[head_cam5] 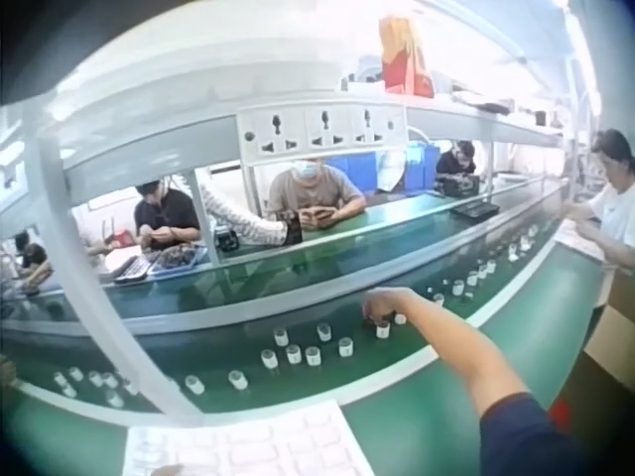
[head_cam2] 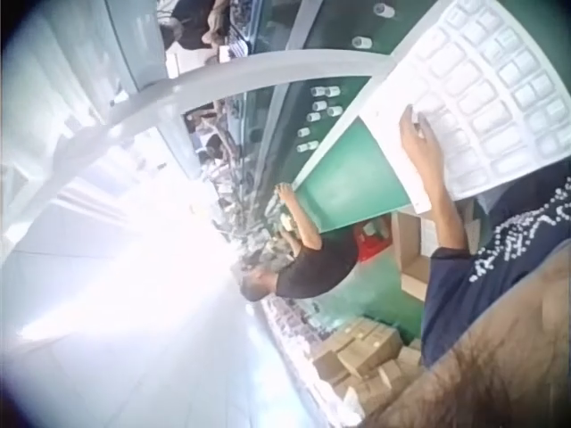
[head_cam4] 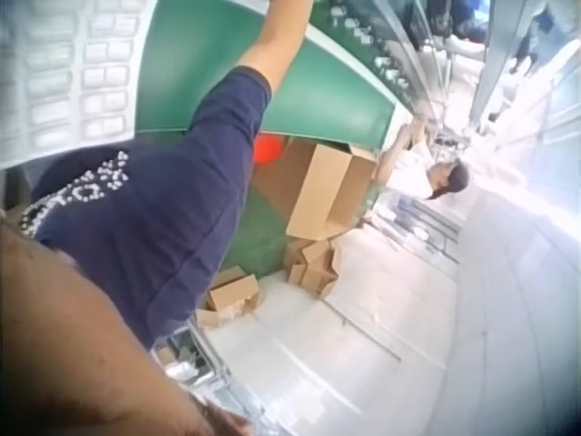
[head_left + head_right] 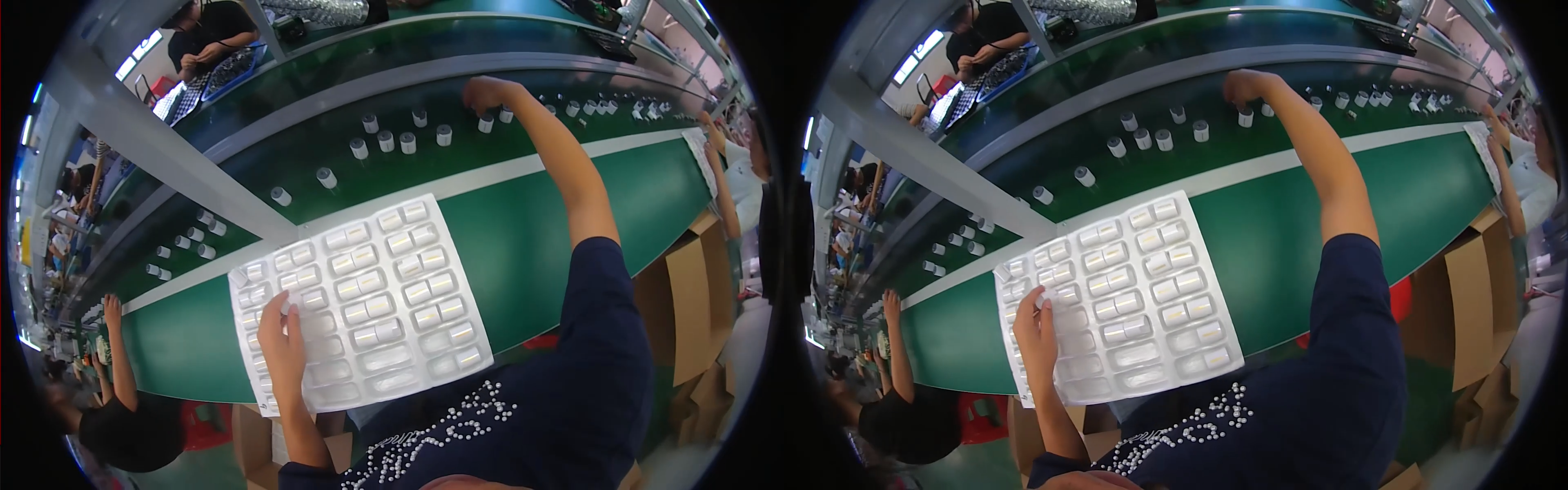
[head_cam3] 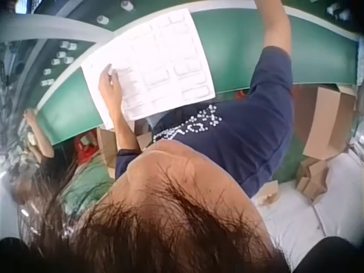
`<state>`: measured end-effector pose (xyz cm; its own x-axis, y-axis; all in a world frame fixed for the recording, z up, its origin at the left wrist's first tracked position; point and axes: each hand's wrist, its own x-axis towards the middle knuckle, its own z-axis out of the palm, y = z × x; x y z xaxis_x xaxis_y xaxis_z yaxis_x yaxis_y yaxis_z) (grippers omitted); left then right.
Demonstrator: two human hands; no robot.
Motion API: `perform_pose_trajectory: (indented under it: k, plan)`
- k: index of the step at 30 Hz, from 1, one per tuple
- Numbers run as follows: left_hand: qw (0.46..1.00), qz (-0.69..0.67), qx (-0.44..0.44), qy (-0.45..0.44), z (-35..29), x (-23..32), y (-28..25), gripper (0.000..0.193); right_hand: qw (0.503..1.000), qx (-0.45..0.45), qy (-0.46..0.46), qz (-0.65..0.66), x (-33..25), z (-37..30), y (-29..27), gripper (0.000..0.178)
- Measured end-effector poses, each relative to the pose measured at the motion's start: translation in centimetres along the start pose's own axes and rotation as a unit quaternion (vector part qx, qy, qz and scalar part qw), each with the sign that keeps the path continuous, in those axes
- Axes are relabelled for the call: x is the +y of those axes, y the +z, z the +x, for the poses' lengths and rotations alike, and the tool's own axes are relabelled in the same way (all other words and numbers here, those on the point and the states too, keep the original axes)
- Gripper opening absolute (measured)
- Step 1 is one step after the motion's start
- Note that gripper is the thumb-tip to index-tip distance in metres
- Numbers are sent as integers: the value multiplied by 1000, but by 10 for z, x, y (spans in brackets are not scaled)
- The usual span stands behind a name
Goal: The person assembles small electronic components into plastic trays by hand, taking them from a cardboard box and placing them onto a conveyor belt.
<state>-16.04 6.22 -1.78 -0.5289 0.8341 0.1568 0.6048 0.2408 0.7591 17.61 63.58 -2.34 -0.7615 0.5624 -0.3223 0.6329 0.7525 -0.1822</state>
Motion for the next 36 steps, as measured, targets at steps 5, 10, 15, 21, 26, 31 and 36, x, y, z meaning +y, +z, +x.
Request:
perform_pose_trajectory:
  k: [5,10,15,21,26,31,36]
  plan:
    - [770,-589,-100,-225,8,28,9,34,933,82,-10,349,-1,-1,1,23]
    - [605,-752,-176,-192,20,51,39,34,743,308,-68,590,-95,-57,1,37]
    - [548,-801,-153,-187,16,71,56,34,532,182,-208,800,-215,-106,29,46]
    - [621,-748,-160,-171,3,85,60,33,708,179,-214,649,-332,-182,38,55]
    - [670,-707,-172,-147,-1,102,63,32,831,245,-271,420,-355,-202,27,52]
    - [643,-734,-162,-146,-1,95,62,30,849,332,-317,261,-364,-204,20,40]
    - [646,-736,-145,-137,5,96,63,29,853,322,-281,300,-362,-202,19,40]
